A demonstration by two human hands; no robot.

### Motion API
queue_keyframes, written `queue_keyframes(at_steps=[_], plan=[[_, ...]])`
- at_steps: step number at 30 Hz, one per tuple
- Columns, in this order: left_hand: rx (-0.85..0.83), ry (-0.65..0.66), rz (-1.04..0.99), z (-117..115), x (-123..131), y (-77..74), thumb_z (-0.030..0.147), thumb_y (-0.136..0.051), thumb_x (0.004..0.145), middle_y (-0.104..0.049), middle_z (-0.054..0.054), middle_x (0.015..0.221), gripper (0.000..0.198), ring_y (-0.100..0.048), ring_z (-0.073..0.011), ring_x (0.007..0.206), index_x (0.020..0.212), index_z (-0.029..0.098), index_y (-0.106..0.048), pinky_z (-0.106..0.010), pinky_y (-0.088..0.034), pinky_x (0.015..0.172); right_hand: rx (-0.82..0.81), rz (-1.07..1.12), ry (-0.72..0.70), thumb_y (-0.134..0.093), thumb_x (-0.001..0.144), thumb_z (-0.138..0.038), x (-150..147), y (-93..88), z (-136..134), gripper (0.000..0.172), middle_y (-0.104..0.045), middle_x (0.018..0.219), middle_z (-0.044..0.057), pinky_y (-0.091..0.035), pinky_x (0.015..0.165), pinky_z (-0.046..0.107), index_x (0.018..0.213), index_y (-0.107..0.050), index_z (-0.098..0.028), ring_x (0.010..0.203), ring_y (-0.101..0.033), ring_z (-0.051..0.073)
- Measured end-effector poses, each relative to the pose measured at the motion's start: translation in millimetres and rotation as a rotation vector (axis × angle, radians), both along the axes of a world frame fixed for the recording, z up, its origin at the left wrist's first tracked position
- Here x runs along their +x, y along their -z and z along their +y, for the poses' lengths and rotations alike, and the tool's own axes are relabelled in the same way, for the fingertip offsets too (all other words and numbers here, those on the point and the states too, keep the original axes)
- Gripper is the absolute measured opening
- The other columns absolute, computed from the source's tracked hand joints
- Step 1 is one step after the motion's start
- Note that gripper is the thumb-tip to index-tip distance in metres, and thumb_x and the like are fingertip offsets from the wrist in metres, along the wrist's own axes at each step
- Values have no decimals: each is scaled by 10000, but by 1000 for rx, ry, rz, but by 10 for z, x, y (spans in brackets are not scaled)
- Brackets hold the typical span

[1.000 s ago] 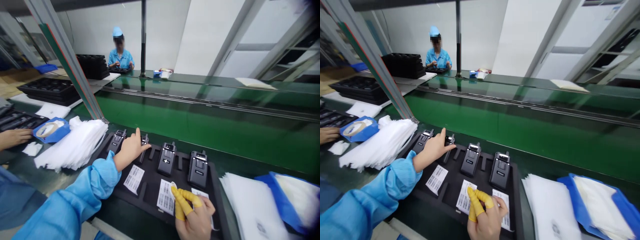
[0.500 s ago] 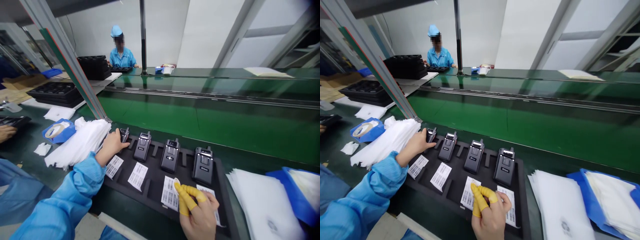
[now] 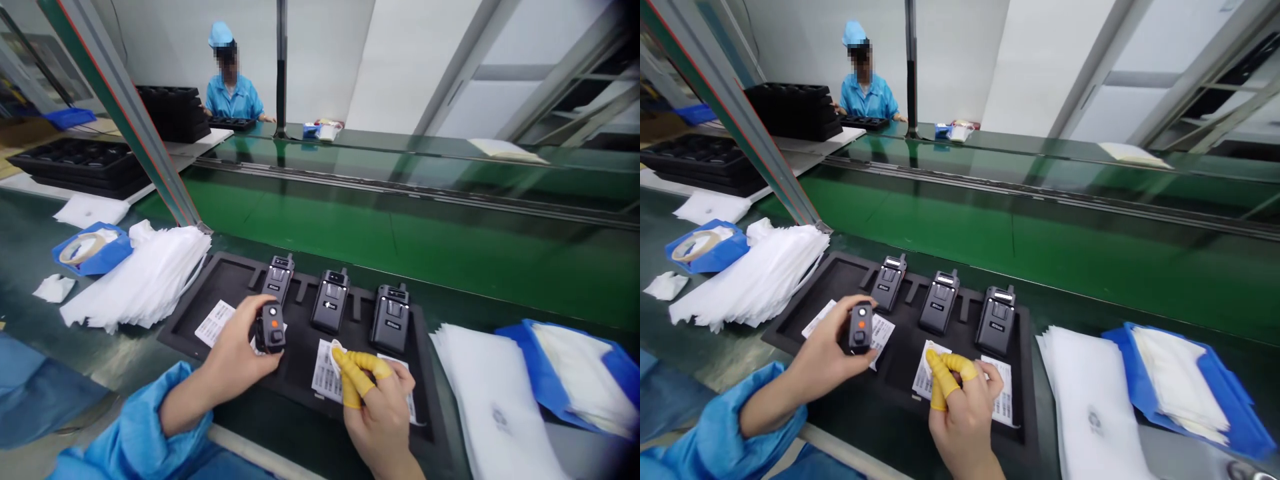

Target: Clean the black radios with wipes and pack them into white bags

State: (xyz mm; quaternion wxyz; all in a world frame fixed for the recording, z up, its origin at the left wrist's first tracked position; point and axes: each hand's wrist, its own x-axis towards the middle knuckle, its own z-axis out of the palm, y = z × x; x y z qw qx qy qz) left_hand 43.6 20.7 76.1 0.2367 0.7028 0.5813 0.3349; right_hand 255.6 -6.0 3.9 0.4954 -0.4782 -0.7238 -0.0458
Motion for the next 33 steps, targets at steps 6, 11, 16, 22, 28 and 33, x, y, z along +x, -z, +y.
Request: queue_keyframes(at_steps=[6, 11, 16, 22, 28, 33], plan=[[-15, 108, -65, -37, 191, 156, -1, -552, 601, -569, -42, 1104, 558, -567, -207, 1023, 1107, 226, -484, -344, -465, 906, 18, -44, 6, -444, 807, -24, -112, -362, 39, 391, -586, 894, 35, -317, 850, 402, 1090, -613, -233, 806, -532, 148], [-37, 136, -58, -40, 166, 227, -24, -541, 568, -555, -46, 1105, 595, -560, -209, 1011, 1107, 221, -476, -351, -467, 890, 25, -108, -15, -442, 798, -30, -250, -460, 119, 408, -594, 897, 28, -298, 838, 387, 1092, -630, -242, 781, -508, 137], [-48, 142, -95, -58, 162, 253, -20, -534, 577, -561, -46, 1078, 560, -565, -207, 992, 1078, 223, -476, -356, -469, 875, 27, -143, -55, -433, 778, -12, -387, -469, 155, 385, -622, 876, 18, -281, 854, 385, 1009, -658, -222, 795, -507, 138], [-39, 151, -85, -62, 147, 280, -4, -561, 586, -561, -61, 1097, 570, -563, -220, 1011, 1101, 219, -469, -367, -475, 873, 102, -272, -48, -405, 807, -23, -469, -445, 113, 332, -652, 862, 15, -264, 896, 414, 909, -662, -206, 830, -519, 146], [-22, 162, -85, -66, 167, 286, 14, -570, 601, -572, -66, 1094, 549, -563, -224, 1021, 1098, 224, -467, -381, -474, 889, 163, -292, 111, -426, 795, -12, -535, -442, 26, 266, -641, 791, 27, -281, 857, 409, 796, -636, -177, 818, -531, 146], [-5, 171, -82, -70, 173, 315, 11, -567, 599, -573, -65, 1115, 562, -562, -225, 1042, 1106, 229, -465, -391, -464, 920, 150, -284, 167, -460, 779, -26, -588, -446, -39, 207, -623, 763, 40, -290, 818, 410, 760, -614, -164, 785, -537, 154]])
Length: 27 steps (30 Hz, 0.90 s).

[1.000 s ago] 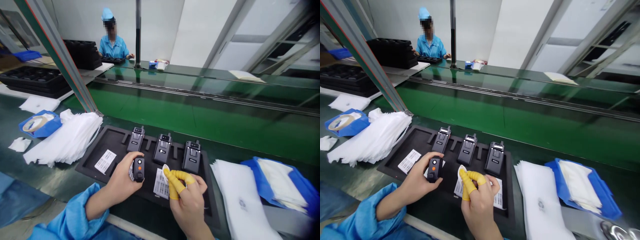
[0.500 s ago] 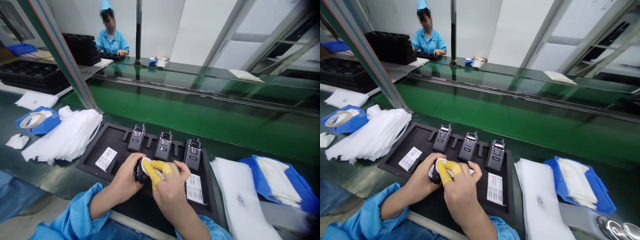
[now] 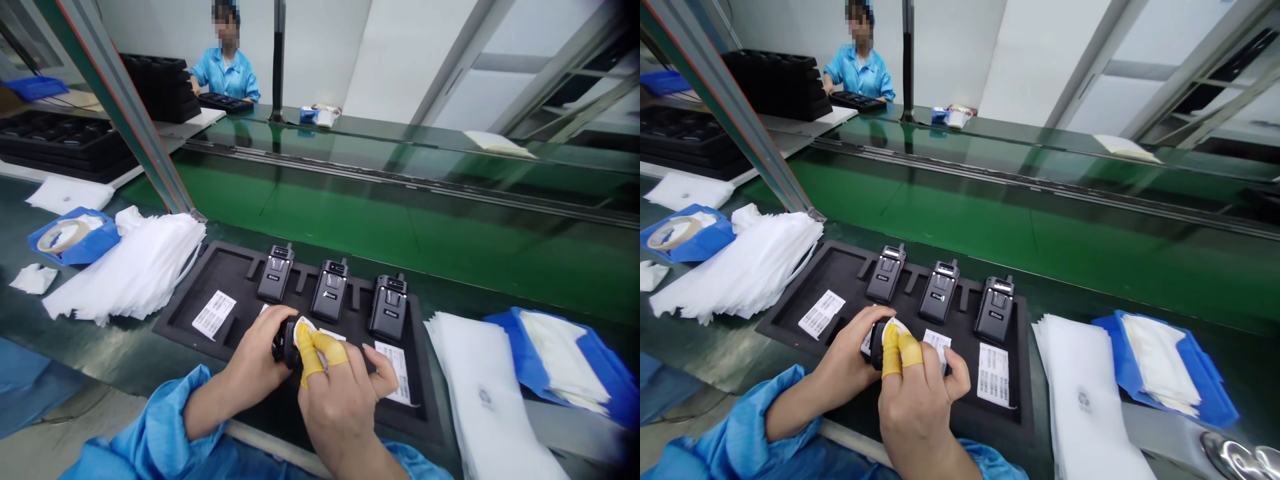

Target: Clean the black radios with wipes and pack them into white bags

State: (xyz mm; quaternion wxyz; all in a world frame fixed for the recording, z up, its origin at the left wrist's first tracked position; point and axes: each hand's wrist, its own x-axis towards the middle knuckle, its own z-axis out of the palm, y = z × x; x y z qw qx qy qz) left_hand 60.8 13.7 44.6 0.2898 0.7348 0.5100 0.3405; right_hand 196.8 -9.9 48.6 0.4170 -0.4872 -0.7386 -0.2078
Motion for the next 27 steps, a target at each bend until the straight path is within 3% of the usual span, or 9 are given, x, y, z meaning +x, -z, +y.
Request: queue_keyframes(at_steps=[10, 18, 27], plan=[[-30, -29, 9, -10, -35, -14, -3, -560, 606, -560, -50, 1104, 565, -559, -210, 1015, 1108, 238, -468, -355, -472, 888, -96, 94, -22, -423, 777, -24, 110, -70, 62, 316, -640, 810, 19, -270, 820, 401, 901, -641, -216, 735, -524, 137], [30, 0, -14, -9, -56, 22, 14, -578, 616, -560, -70, 1114, 548, -560, -211, 1041, 1112, 218, -461, -353, -464, 913, -106, 144, -183, -415, 720, 1, 52, -45, 107, 301, -611, 738, -21, -254, 873, 383, 736, -609, -230, 777, -527, 132], [43, 20, 1, -44, -78, 54, 35, -587, 660, -566, -67, 1136, 517, -554, -208, 1071, 1125, 226, -468, -347, -454, 933, -159, 149, -242, -389, 750, 1, 180, 21, 63, 346, -621, 769, -40, -221, 947, 393, 729, -624, -253, 822, -547, 113]])
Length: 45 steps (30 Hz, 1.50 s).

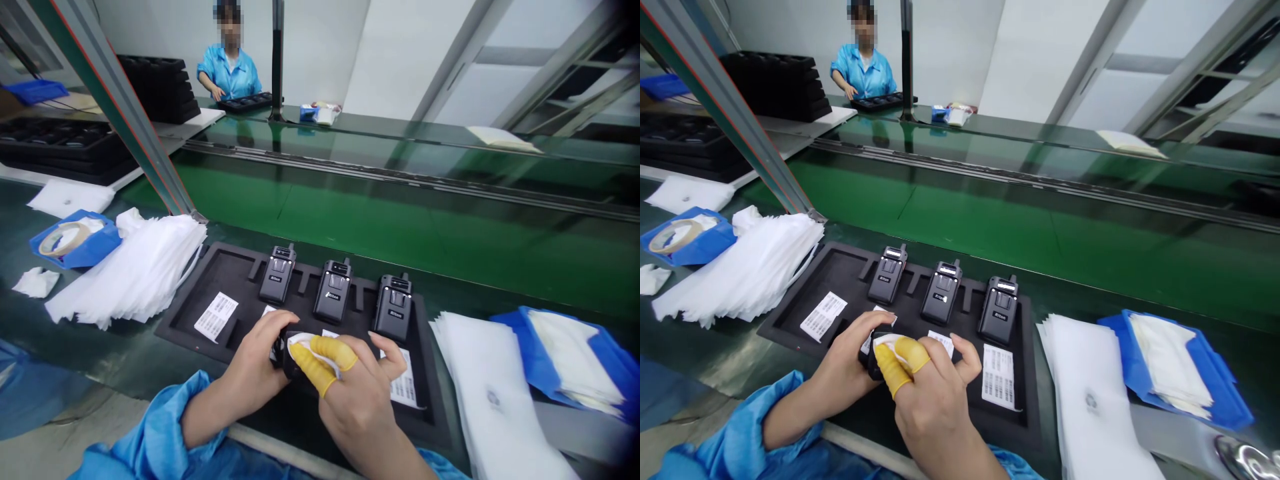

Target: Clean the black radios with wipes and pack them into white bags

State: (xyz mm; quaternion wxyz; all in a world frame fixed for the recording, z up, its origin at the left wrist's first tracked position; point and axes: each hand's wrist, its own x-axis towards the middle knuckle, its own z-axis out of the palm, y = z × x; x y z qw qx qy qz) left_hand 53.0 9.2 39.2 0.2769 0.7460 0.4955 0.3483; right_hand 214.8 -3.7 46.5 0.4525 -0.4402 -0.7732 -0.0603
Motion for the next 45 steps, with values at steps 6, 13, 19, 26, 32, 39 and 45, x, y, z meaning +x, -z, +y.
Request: queue_keyframes(at_steps=[6, 13, 19, 26, 32, 39, 45], plan=[[-20, -29, 2, 19, -14, -49, 19, -582, 641, -566, -55, 1104, 525, -563, -198, 1022, 1114, 219, -472, -330, -470, 890, 19, -32, 70, -421, 697, 18, 104, 10, 48, 346, -627, 815, -18, -225, 913, 406, 744, -647, -240, 790, -531, 121], [2, -26, -1, 22, 7, -41, 31, -587, 651, -576, -57, 1105, 516, -571, -201, 1024, 1118, 217, -470, -336, -473, 894, 48, -48, 88, -432, 750, -3, 3, -68, 97, 322, -624, 824, -3, -232, 905, 395, 805, -654, -230, 786, -521, 132], [27, -37, -15, 19, 30, -59, 43, -598, 659, -588, -57, 1090, 479, -582, -204, 1013, 1092, 214, -483, -336, -488, 876, 120, -96, 114, -384, 815, -3, -178, -23, 56, 331, -650, 785, 18, -260, 891, 411, 790, -650, -197, 811, -527, 145], [58, -62, 10, 16, 66, -41, 56, -583, 672, -594, -56, 1078, 464, -576, -197, 1010, 1096, 212, -479, -324, -489, 877, 109, -97, 286, -423, 832, -26, -263, -10, -21, 267, -655, 785, 36, -288, 843, 412, 771, -635, -176, 790, -539, 148], [75, -49, 30, 19, 65, -15, 47, -571, 662, -583, -70, 1098, 495, -569, -193, 1028, 1121, 200, -464, -337, -477, 912, 112, -102, 333, -408, 834, -24, -288, -25, -49, 272, -638, 726, 30, -288, 824, 407, 698, -593, -171, 747, -538, 143], [74, -49, 35, 25, 68, -4, 44, -591, 640, -578, -76, 1121, 531, -569, -216, 1046, 1129, 210, -468, -371, -478, 916, 92, -121, 332, -421, 809, -17, -256, -36, -97, 261, -615, 710, 21, -271, 835, 408, 647, -549, -176, 755, -525, 139], [10, -88, 41, 23, 64, -41, 1, -577, 615, -574, -63, 1109, 553, -566, -207, 1032, 1117, 210, -472, -357, -477, 911, -27, -164, 282, -450, 788, -48, -86, 107, -96, 205, -609, 779, 17, -251, 847, 406, 757, -587, -197, 772, -504, 143]])
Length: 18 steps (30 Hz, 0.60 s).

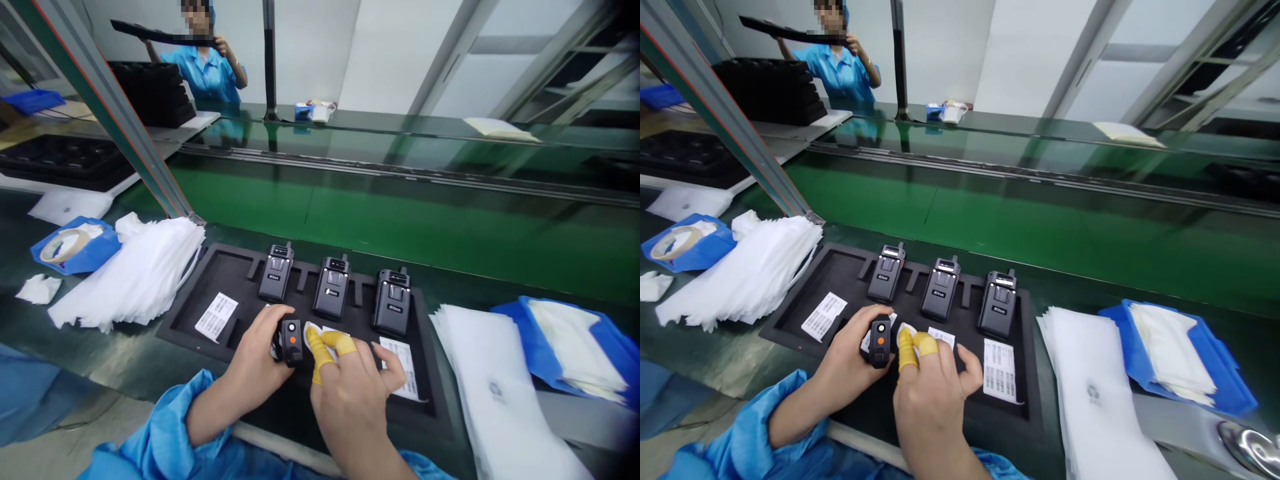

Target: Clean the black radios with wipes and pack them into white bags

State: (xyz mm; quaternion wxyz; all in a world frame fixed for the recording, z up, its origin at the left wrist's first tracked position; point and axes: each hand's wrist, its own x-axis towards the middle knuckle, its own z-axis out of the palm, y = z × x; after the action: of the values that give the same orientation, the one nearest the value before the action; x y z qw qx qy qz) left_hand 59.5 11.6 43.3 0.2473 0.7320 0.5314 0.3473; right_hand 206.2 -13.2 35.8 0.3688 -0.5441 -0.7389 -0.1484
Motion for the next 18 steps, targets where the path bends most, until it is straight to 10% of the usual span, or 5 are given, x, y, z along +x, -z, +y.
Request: queue_keyframes(at_steps=[18], plan=[[-65, 49, -48, 22, -36, -41, -36, -525, 588, -570, -65, 1142, 611, -558, -219, 1083, 1140, 220, -475, -364, -461, 942, 16, 131, -82, -486, 730, -31, 224, 393, 20, 166, -564, 858, 33, -293, 783, 370, 660, -523, -177, 787, -477, 152]])
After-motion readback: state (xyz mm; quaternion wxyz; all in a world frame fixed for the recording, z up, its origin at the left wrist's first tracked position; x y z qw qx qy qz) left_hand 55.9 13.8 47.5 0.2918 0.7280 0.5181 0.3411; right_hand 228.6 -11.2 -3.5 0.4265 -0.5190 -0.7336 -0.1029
